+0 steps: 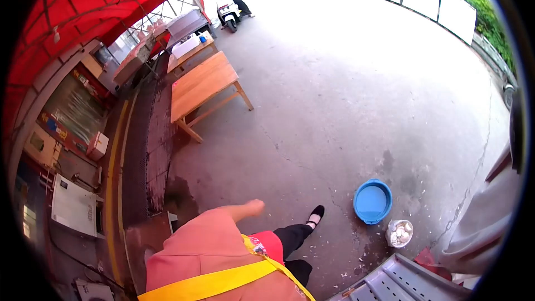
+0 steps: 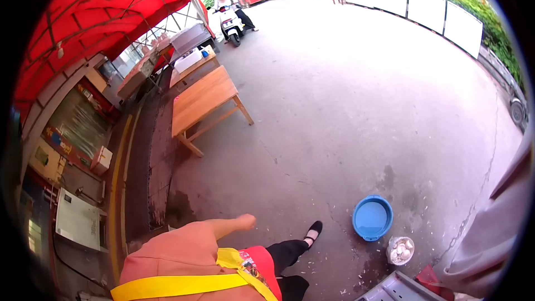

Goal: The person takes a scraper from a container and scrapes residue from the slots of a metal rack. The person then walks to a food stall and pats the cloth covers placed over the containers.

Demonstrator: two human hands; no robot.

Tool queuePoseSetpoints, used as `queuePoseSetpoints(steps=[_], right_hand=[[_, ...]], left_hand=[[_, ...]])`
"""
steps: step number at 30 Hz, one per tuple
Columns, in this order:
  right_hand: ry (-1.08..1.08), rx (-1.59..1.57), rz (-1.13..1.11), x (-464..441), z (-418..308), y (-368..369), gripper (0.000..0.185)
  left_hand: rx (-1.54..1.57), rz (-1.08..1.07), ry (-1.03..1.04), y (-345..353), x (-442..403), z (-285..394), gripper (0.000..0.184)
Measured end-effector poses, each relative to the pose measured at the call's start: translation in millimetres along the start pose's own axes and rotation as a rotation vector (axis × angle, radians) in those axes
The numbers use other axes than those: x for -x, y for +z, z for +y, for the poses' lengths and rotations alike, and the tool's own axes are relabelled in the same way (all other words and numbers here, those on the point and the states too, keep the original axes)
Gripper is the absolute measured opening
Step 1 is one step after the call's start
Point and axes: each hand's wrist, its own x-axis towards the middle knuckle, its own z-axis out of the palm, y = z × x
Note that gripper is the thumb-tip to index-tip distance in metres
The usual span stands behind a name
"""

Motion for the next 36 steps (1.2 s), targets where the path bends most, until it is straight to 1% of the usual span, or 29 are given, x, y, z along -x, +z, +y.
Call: queuePoseSetpoints(steps=[1, 2, 3, 4, 6, 8, 11, 12, 13, 14, 15, 17, 18, 20, 22, 23, 24, 25, 26, 27, 28, 29, 30, 31, 34, 36], right_hand=[[-0.008, -0.02, -0.029, 1.1, -15.0, -6.6, 0.057], [-0.016, -0.045, -0.053, -0.3, -32.5, -16.1, 0.056], [-0.022, -0.071, -0.076, -1.6, -50.6, -24.6, 0.054], [-0.026, -0.088, -0.088, -3.2, -68.2, -33.1, 0.052], [-0.036, -0.125, -0.102, -9.1, -107.3, -49.0, 0.049], [-0.046, -0.154, -0.104, -17.2, -146.9, -63.6, 0.045], [-0.065, -0.178, -0.093, -21.9, -196.6, -77.6, 0.04], [-0.08, -0.182, -0.09, -25.7, -214.7, -80.8, 0.039], [-0.104, -0.188, -0.087, -30.7, -232.5, -82.8, 0.037], [-0.149, -0.182, -0.093, -38.2, -253.7, -83.5, 0.036], [-0.206, -0.168, -0.092, -49.1, -278.9, -83.8, 0.034], [-0.322, -0.081, -0.084, -54.6, -353.6, -74.8, 0.029], [-0.38, -0.02, -0.082, -49.4, -400.3, -68.2, 0.025], [-0.462, 0.138, -0.116, -25.5, -491.0, -50.4, 0.025], [-0.417, 0.21, -0.194, 8.3, -573.8, -26.6, 0.03], [-0.475, 0.294, -0.205, -30.8, -597.4, -12.9, 0.031], [-0.534, 0.357, -0.245, -32.6, -629.2, -1.6, 0.032], [-0.604, 0.432, -0.274, -25.4, -662.2, 14.3, 0.032], [-0.631, 0.524, -0.272, -16.4, -694.1, 33.2, 0.031], [-0.674, 0.602, -0.298, -15.4, -723.7, 52.7, 0.031], [-0.714, 0.671, -0.325, -15.1, -748.2, 74.5, 0.03], [-0.768, 0.75, -0.369, -16.8, -768.6, 98.9, 0.03], [-0.827, 0.827, -0.409, -20.3, -790.1, 122.1, 0.03], [-0.889, 0.902, -0.444, -21.1, -814.2, 146.0, 0.03], [-0.98, 1.136, -0.551, 6.6, -872.3, 228.4, 0.028], [-1.055, 1.23, -0.664, 37.7, -898.3, 287.0, 0.028]], left_hand=[[0.065, 0.037, -0.225, -10.0, 46.9, -35.5, 0.026], [-0.023, -0.006, -0.278, -11.3, 78.0, -72.8, 0.028], [0.005, -0.047, -0.35, -17.6, 110.1, -100.2, 0.027], [0.086, -0.016, -0.422, -6.4, 126.5, -133.4, 0.028], [0.161, -0.002, -0.508, 15.4, 140.9, -174.3, 0.029], [0.238, -0.006, -0.473, -0.1, 151.3, -174.9, 0.031], [0.345, 0.068, -0.323, -26.1, 111.0, -157.9, 0.036], [0.403, 0.106, -0.237, -26.3, 78.0, -154.1, 0.029], [0.441, 0.121, -0.08, -68.1, 80.0, -140.5, 0.023], [0.594, 0.235, 0.021, -89.7, 70.9, -133.7, 0.024], [0.682, 0.439, 0.099, -87.8, 43.1, -132.0, 0.023], [0.767, 0.692, 0.254, -121.1, 27.4, -134.2, 0.018], [0.768, 0.638, 0.224, -137.5, 34.4, -147.3, 0.017], [0.778, 0.533, 0.156, -179.5, 52.8, -182.1, 0.016], [0.81, 0.578, -0.048, -171.1, 65.7, -231.2, 0.019], [0.818, 0.598, -0.152, -152.3, 70.8, -262.4, 0.023], [0.898, 0.595, -0.293, -131.9, 84.0, -289.0, 0.027], [0.825, 0.547, -0.461, -106.8, 96.3, -318.0, 0.03], [0.832, 0.565, -0.686, -57.4, 99.2, -344.2, 0.031], [1.183, 0.448, -0.877, -22.0, 127.0, -366.1, 0.019], [1.217, 0.458, -1.02, 30.2, 150.9, -373.8, 0.016], [1.253, 0.476, -1.164, 81.9, 174.2, -381.9, 0.025], [0.935, 0.314, -1.219, 113.5, 201.7, -376.4, 0.039], [0.976, 0.245, -1.279, 142.4, 225.3, -368.1, 0.037], [1.439, 0.137, -1.49, 209.4, 273.3, -312.8, 0.033], [1.626, 0.127, -1.534, 236.2, 275.4, -282.9, 0.032]])
